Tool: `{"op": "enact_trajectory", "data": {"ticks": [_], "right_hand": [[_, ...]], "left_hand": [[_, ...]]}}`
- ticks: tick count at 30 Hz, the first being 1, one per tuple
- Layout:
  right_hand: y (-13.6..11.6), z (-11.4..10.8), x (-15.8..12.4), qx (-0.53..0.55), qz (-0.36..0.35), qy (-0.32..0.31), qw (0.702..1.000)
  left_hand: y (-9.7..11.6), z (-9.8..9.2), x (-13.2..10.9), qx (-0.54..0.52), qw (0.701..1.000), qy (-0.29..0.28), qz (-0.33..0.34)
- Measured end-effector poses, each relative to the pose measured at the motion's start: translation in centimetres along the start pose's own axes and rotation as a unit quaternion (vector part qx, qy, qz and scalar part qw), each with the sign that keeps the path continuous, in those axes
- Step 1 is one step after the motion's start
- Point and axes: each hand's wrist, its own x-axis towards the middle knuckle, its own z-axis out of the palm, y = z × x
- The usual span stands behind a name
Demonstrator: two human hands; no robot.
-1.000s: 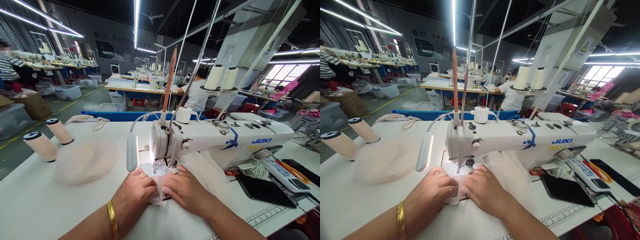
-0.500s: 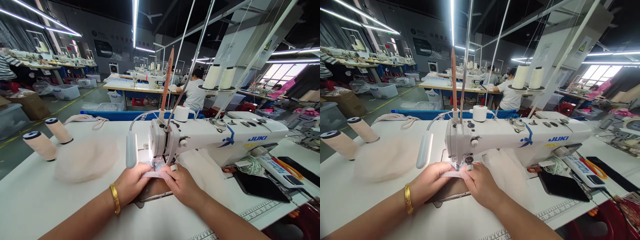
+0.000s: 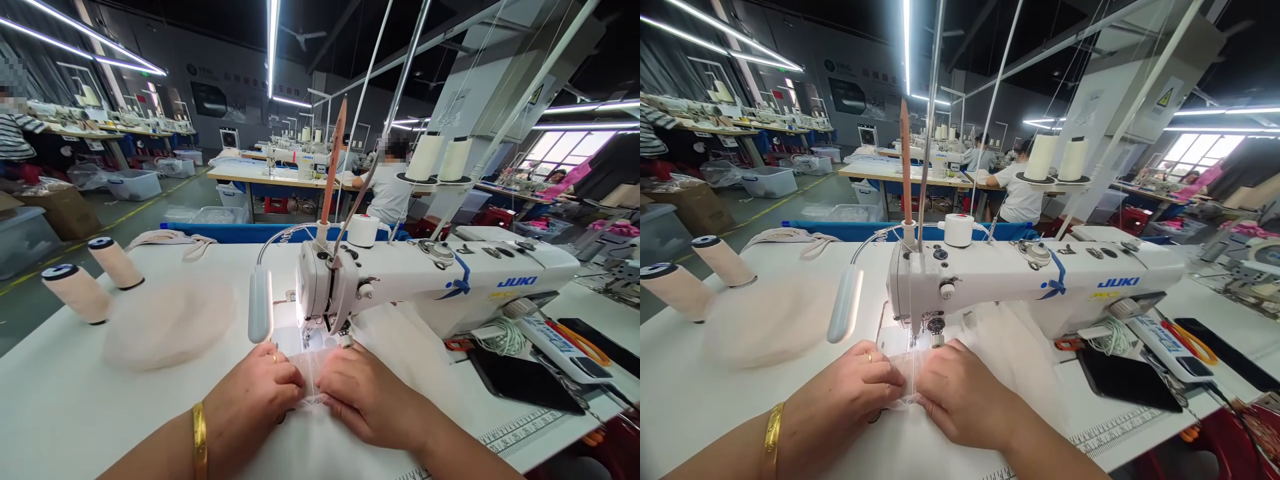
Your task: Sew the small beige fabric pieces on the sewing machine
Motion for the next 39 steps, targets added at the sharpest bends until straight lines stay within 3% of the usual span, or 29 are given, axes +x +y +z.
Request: {"op": "enact_trajectory", "data": {"ticks": [6, 14, 22, 39], "right_hand": [[0.0, 0.3, 0.2, -0.017, 0.003, 0.003, 1.0], [0.7, 1.1, 0.4, -0.083, 0.041, -0.001, 0.996], [0.1, 1.2, 0.6, -0.059, 0.039, -0.013, 0.997], [0.2, 1.7, 0.4, -0.044, 0.058, -0.014, 0.997]], "left_hand": [[-0.3, 0.1, 0.0, 0.015, 1.0, 0.007, -0.007], [-1.2, -0.3, 0.3, 0.058, 0.997, -0.033, -0.024], [-0.9, 0.1, 0.4, 0.035, 0.999, 0.007, 0.017], [-1.0, 0.6, -0.3, 0.051, 0.998, -0.022, -0.006]]}}
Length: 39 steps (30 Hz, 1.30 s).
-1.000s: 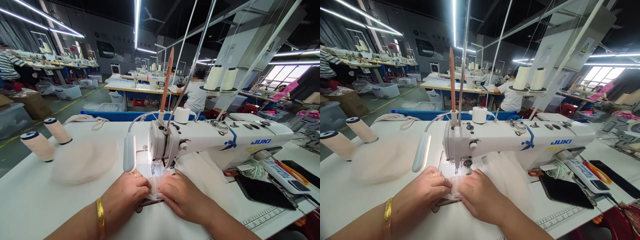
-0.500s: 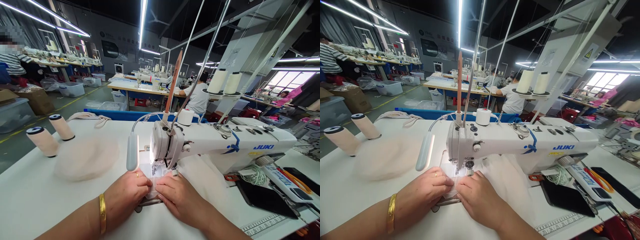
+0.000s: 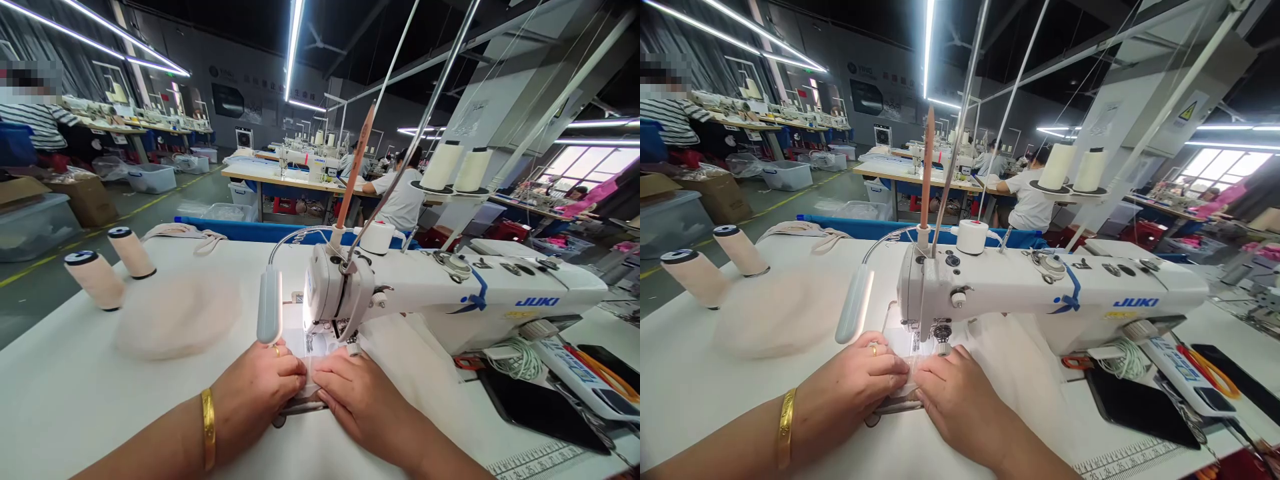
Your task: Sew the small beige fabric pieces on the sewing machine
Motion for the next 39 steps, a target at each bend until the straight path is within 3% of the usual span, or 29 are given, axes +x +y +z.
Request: {"op": "enact_trajectory", "data": {"ticks": [18, 34, 39], "right_hand": [[0.7, 0.6, 0.6, -0.018, 0.027, 0.023, 0.999], [0.9, 0.6, 1.2, -0.01, 0.063, 0.046, 0.997], [0.8, 0.3, 1.2, -0.018, 0.078, 0.054, 0.995]], "left_hand": [[-1.0, 0.0, 1.0, 0.033, 0.999, 0.038, -0.002], [-1.8, 0.3, 1.4, 0.098, 0.995, 0.019, -0.027], [-2.0, 0.5, 1.2, 0.075, 0.996, 0.021, -0.053]]}}
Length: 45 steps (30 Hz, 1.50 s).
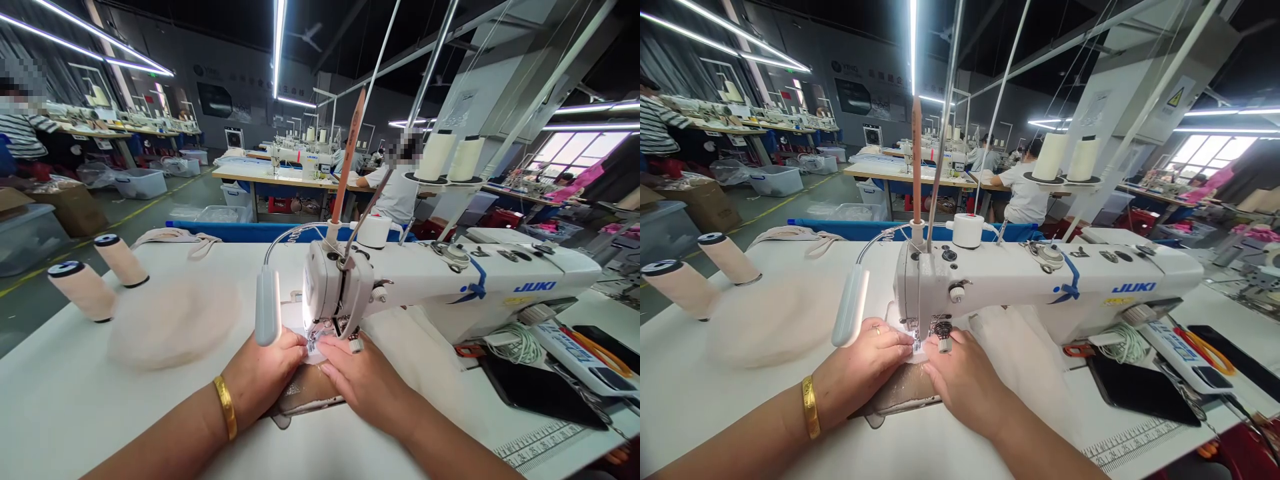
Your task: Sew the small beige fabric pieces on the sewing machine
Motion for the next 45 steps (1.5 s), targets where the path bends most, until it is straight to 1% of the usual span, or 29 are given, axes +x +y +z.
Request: {"op": "enact_trajectory", "data": {"ticks": [2, 4, 7, 9, 11, 12, 15, 17, 18, 20, 25, 28, 30, 32, 40, 45], "right_hand": [[0.0, -0.1, -0.1, -0.005, 0.001, 0.004, 1.0], [0.1, -0.2, -0.1, -0.002, -0.007, 0.011, 1.0], [0.1, -0.3, -0.3, 0.025, -0.054, 0.032, 0.998], [-0.1, -0.3, -0.4, 0.059, -0.097, 0.041, 0.993], [-0.5, -0.4, -0.4, 0.084, -0.129, 0.038, 0.987], [-0.7, -0.4, -0.4, 0.086, -0.135, 0.031, 0.987], [-0.9, -0.6, -0.4, 0.04, -0.116, -0.009, 0.992], [-0.7, -0.7, -0.5, -0.009, -0.092, -0.035, 0.995], [-0.6, -0.7, -0.5, -0.029, -0.083, -0.043, 0.995], [-0.3, -0.7, -0.7, -0.051, -0.068, -0.046, 0.995], [0.0, -0.8, -0.8, -0.061, -0.063, -0.015, 0.996], [-0.2, -0.9, -0.9, -0.058, -0.071, -0.039, 0.995], [-0.3, -1.0, -1.0, -0.053, -0.08, -0.061, 0.994], [-0.4, -1.0, -1.0, -0.052, -0.081, -0.067, 0.993], [-0.5, -0.8, -1.0, -0.046, -0.075, -0.052, 0.995], [-0.3, -0.5, -0.7, -0.052, -0.061, -0.047, 0.996]], "left_hand": [[-0.3, 0.2, -0.3, -0.015, 1.0, -0.008, -0.012], [-0.6, 0.4, -0.6, -0.005, 0.999, -0.011, -0.04], [-0.4, 0.2, -0.9, 0.051, 0.994, -0.01, -0.094], [0.3, -0.4, -0.9, 0.064, 0.992, -0.024, -0.103], [1.2, -1.4, -0.7, 0.034, 0.994, -0.051, -0.095], [1.6, -1.9, -0.5, 0.006, 0.993, -0.071, -0.092], [2.4, -2.9, -0.1, -0.076, 0.981, -0.146, -0.106], [2.4, -3.1, -0.1, -0.095, 0.973, -0.171, -0.125], [2.3, -3.0, -0.1, -0.095, 0.973, -0.169, -0.128], [2.1, -2.5, -0.4, -0.092, 0.978, -0.147, -0.115], [2.2, -1.4, -0.6, -0.114, 0.99, -0.064, -0.049], [2.3, -1.2, -0.6, -0.126, 0.991, -0.038, -0.017], [2.3, -1.1, -0.6, -0.123, 0.992, -0.031, -0.008], [2.2, -1.0, -0.7, -0.118, 0.992, -0.032, -0.009], [2.4, -1.3, -0.9, -0.096, 0.994, -0.047, -0.015], [2.4, -1.2, -0.7, -0.075, 0.996, -0.039, -0.021]]}}
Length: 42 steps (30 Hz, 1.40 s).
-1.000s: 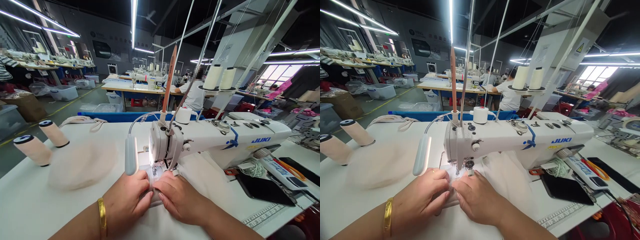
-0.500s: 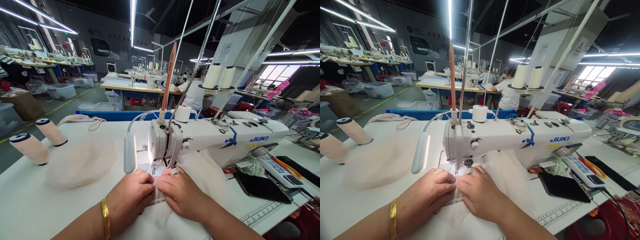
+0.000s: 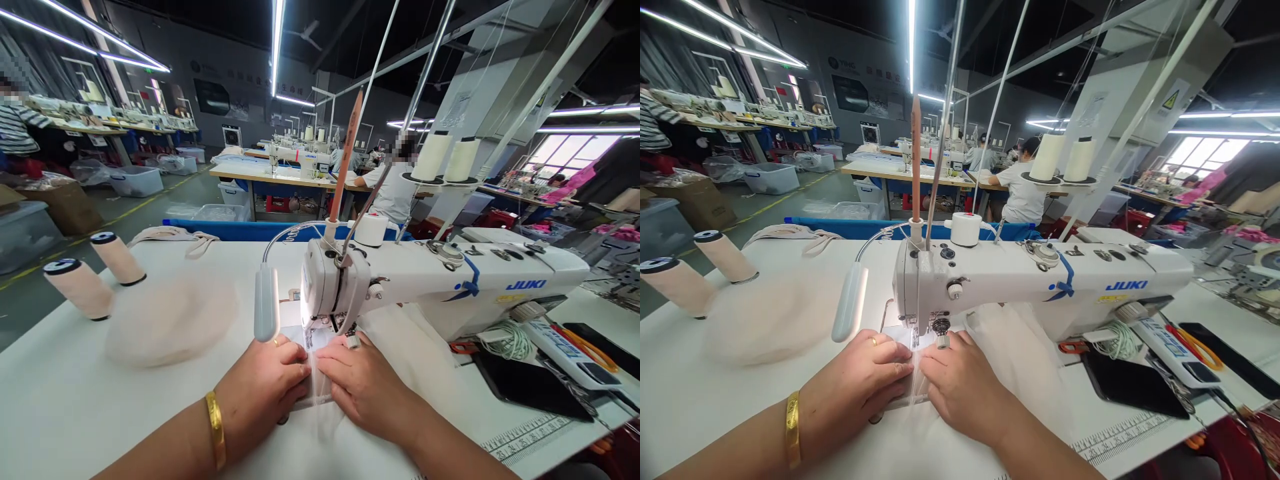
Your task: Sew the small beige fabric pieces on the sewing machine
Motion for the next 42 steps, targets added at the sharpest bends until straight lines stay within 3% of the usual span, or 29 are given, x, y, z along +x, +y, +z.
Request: {"op": "enact_trajectory", "data": {"ticks": [6, 10, 13, 17, 29, 36, 42], "right_hand": [[0.3, 0.4, 0.3, -0.015, 0.006, 0.03, 0.999], [0.5, 0.5, 0.2, -0.016, 0.017, 0.045, 0.999], [0.4, 0.1, -0.2, 0.002, -0.018, 0.035, 0.999], [0.3, -0.4, -0.6, 0.04, -0.07, 0.0, 0.997], [0.3, -0.3, -0.2, 0.031, -0.028, -0.002, 0.999], [0.1, -0.8, -0.7, 0.051, -0.07, -0.005, 0.996], [0.2, -0.3, -0.5, 0.029, -0.041, -0.004, 0.999]], "left_hand": [[-0.5, 0.2, 0.5, 0.021, 1.0, 0.008, 0.005], [-0.7, 0.3, 0.5, 0.024, 0.999, 0.043, 0.016], [-0.1, 0.2, 0.1, 0.008, 0.998, 0.054, 0.023], [1.2, 0.1, -0.6, -0.01, 0.999, 0.034, 0.015], [0.4, 0.1, -0.1, 0.01, 0.999, 0.035, -0.009], [1.3, -0.1, -0.4, 0.003, 0.999, 0.013, 0.033], [0.9, 0.0, -0.2, 0.022, 1.0, 0.01, 0.008]]}}
